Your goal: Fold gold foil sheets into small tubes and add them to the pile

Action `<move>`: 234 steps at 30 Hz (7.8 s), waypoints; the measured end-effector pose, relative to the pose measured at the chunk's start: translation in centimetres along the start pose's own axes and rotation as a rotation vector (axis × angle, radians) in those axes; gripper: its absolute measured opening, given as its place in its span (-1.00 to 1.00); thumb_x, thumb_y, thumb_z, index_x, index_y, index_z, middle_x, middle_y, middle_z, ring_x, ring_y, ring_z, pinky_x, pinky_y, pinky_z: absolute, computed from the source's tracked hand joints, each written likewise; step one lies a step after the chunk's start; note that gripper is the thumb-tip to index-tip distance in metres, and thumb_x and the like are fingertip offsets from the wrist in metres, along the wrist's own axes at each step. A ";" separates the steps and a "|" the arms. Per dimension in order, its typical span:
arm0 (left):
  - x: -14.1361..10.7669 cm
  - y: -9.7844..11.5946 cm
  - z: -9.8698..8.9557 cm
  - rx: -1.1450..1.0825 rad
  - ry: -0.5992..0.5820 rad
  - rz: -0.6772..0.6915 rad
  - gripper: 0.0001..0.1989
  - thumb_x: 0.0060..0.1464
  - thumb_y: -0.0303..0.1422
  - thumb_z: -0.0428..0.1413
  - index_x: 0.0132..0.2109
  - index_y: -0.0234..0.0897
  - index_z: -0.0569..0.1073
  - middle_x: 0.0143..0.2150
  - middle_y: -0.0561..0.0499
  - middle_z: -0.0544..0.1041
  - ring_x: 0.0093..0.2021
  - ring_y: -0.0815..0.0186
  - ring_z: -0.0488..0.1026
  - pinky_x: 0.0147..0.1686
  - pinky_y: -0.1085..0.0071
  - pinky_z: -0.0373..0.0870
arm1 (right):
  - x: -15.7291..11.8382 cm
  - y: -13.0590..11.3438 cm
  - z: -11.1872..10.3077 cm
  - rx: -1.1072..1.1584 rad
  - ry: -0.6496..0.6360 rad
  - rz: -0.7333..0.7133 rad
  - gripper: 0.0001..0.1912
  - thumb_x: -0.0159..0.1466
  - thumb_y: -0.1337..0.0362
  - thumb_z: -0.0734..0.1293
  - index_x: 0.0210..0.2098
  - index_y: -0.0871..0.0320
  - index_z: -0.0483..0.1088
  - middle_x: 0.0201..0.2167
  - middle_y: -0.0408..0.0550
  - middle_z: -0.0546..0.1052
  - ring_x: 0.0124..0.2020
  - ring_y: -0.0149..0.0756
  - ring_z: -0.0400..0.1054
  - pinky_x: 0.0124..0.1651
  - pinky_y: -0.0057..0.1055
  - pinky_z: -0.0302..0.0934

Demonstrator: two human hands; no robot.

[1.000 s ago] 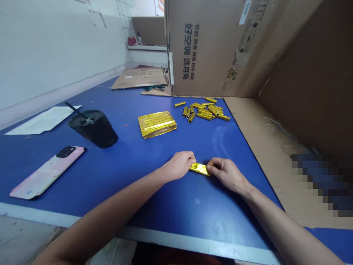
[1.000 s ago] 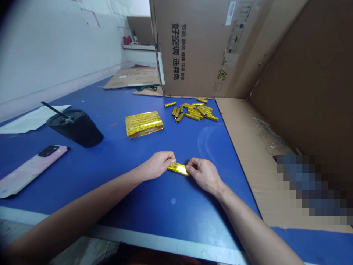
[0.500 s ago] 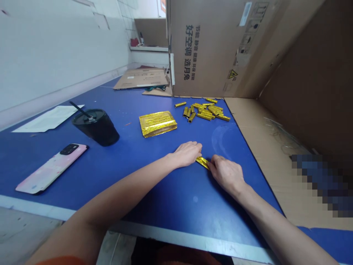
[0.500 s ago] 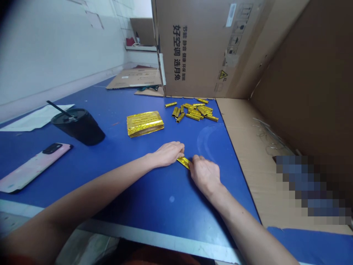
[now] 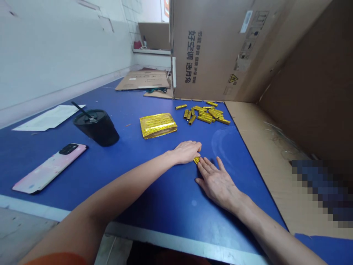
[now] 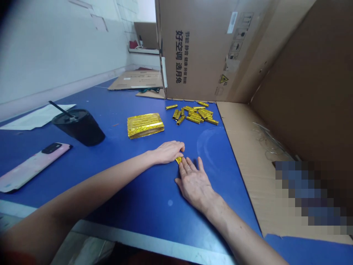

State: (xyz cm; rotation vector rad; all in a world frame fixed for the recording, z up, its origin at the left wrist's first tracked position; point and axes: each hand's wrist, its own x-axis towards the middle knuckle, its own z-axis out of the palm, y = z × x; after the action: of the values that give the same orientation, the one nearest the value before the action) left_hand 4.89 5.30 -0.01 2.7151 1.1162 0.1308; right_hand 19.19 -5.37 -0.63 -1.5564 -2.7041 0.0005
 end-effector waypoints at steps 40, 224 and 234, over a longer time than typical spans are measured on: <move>-6.5 1.7 2.1 0.039 -0.114 0.092 -0.24 0.10 0.04 -0.19 0.28 -0.36 -0.17 0.32 -0.18 -0.20 0.31 0.20 -0.31 0.20 0.06 -0.32 | -2.1 -0.6 0.1 0.031 -0.042 0.026 -0.30 0.22 0.00 0.12 0.18 0.41 0.06 0.21 0.25 0.05 0.24 -0.02 -0.09 0.20 0.05 -0.19; -10.4 3.4 2.8 0.137 0.039 0.003 -0.34 0.13 -0.04 -0.15 0.24 -0.40 0.01 0.28 -0.22 0.01 0.28 0.11 -0.08 0.16 0.11 -0.06 | -3.3 -2.9 1.1 -0.064 0.079 0.046 -0.27 0.24 -0.09 0.01 0.17 0.38 0.09 0.19 0.25 0.11 0.22 0.02 -0.05 0.15 0.16 -0.15; -7.0 1.3 1.3 -0.002 -0.100 0.103 -0.35 0.16 -0.01 -0.26 0.27 -0.31 -0.07 0.32 -0.09 -0.12 0.30 0.09 -0.24 0.16 -0.09 -0.23 | -3.7 -5.2 0.6 -0.040 0.056 0.046 -0.20 0.21 -0.13 0.03 0.14 0.46 0.14 0.16 0.36 0.13 0.20 0.08 -0.01 0.15 0.16 -0.15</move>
State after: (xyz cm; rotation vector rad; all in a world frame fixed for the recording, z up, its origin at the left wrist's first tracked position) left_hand 1.00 -0.68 -1.06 2.7444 0.9493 0.0114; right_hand 16.54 -11.20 -1.26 -1.6036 -2.6413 -0.0960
